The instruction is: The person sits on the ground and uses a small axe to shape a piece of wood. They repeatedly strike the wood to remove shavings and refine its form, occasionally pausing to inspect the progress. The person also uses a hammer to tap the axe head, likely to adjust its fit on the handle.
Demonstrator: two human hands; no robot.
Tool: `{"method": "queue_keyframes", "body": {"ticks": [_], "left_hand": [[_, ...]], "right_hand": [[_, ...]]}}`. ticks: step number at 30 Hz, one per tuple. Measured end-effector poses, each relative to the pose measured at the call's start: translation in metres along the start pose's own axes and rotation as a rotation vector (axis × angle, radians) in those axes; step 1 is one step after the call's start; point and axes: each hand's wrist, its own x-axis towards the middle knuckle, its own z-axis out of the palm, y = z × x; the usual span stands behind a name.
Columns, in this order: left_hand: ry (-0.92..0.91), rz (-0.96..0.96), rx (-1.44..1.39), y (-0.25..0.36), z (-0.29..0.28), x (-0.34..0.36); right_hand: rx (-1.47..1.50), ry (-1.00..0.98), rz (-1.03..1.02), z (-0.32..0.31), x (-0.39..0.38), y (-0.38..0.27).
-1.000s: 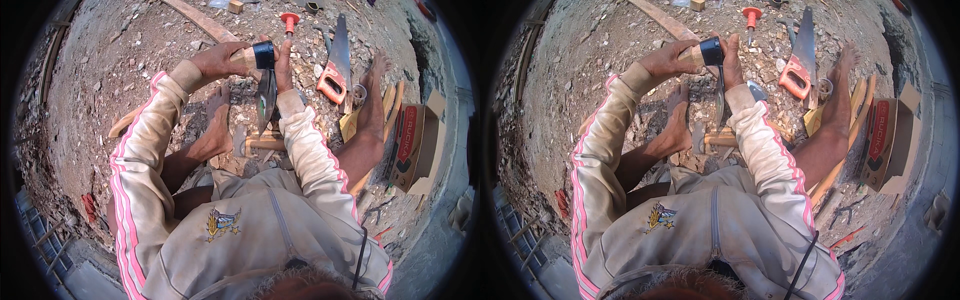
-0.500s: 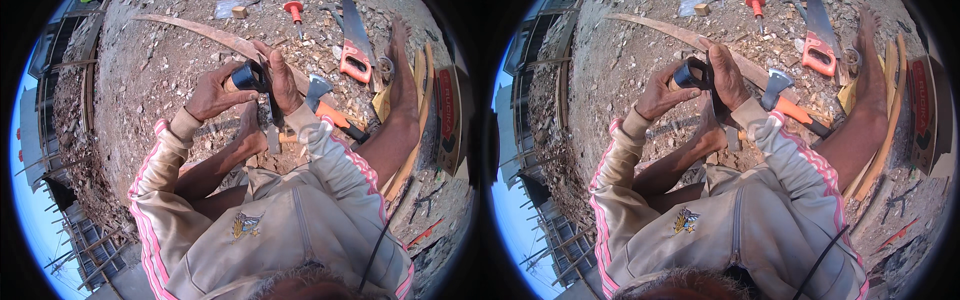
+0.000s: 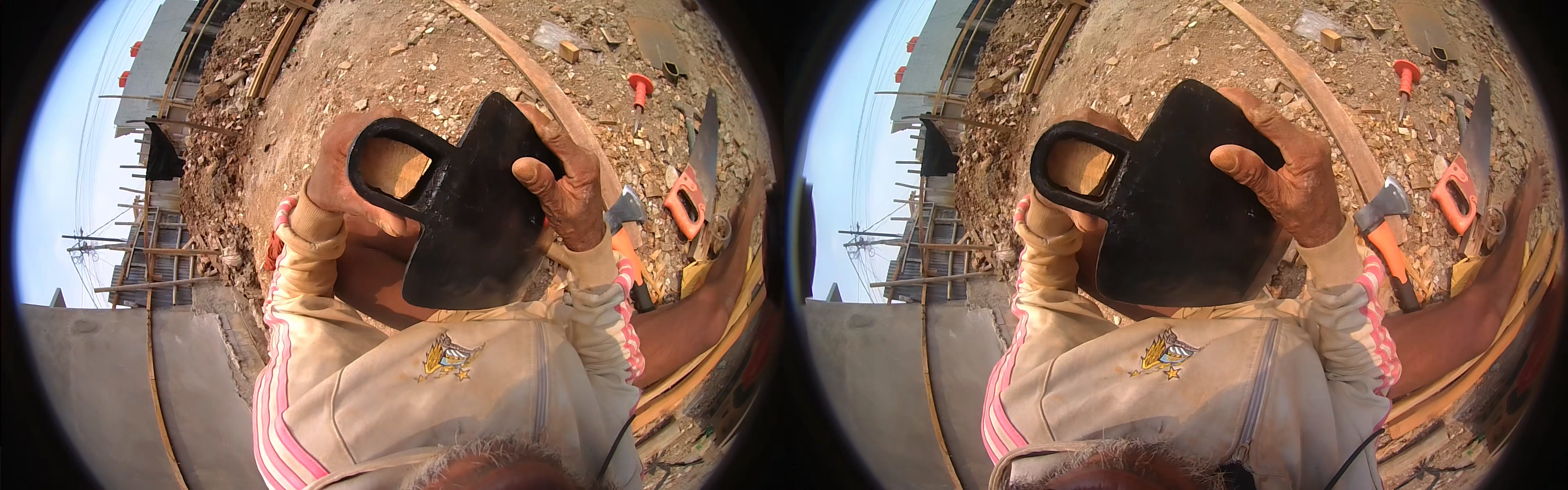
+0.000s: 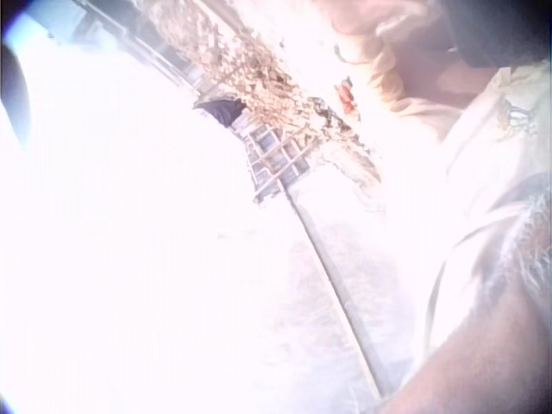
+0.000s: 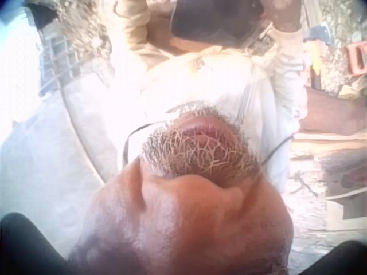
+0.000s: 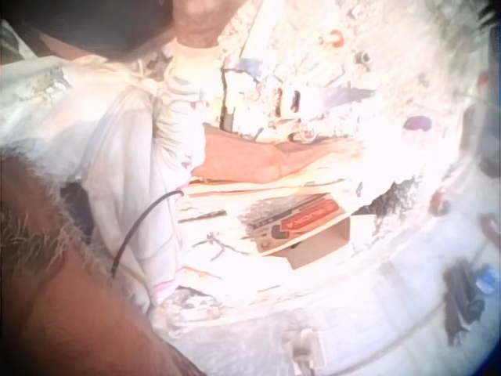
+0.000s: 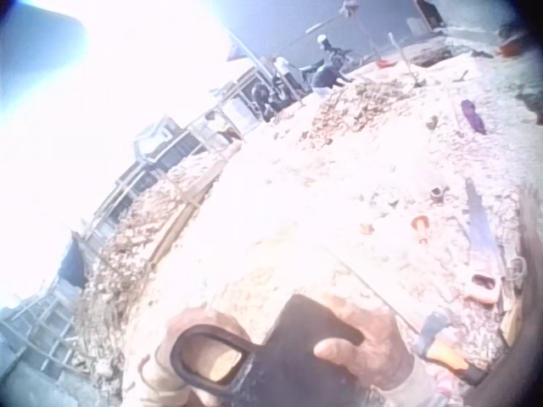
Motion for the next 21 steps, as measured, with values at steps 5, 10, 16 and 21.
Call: {"method": "queue_keyframes", "body": {"ticks": [5,10,16,21], "left_hand": [[0.215,0.03,-0.276,0.004,0.01,-0.007],[0.324,0.075,-0.382,-0.028,0.011,0.002],[0.14,-0.115,-0.401,0.005,0.02,0.048],[-0.024,-0.14,-0.306,-0.003,0.05,0.109]], "right_hand": [[-0.004,0.058,-0.007,0.012,-0.002,-0.017],[-0.171,0.222,-0.066,0.017,-0.001,0.002],[-0.385,0.438,-0.124,-0.015,0.008,0.036],[-0.795,0.471,-0.077,-0.062,-0.015,0.088]]}}
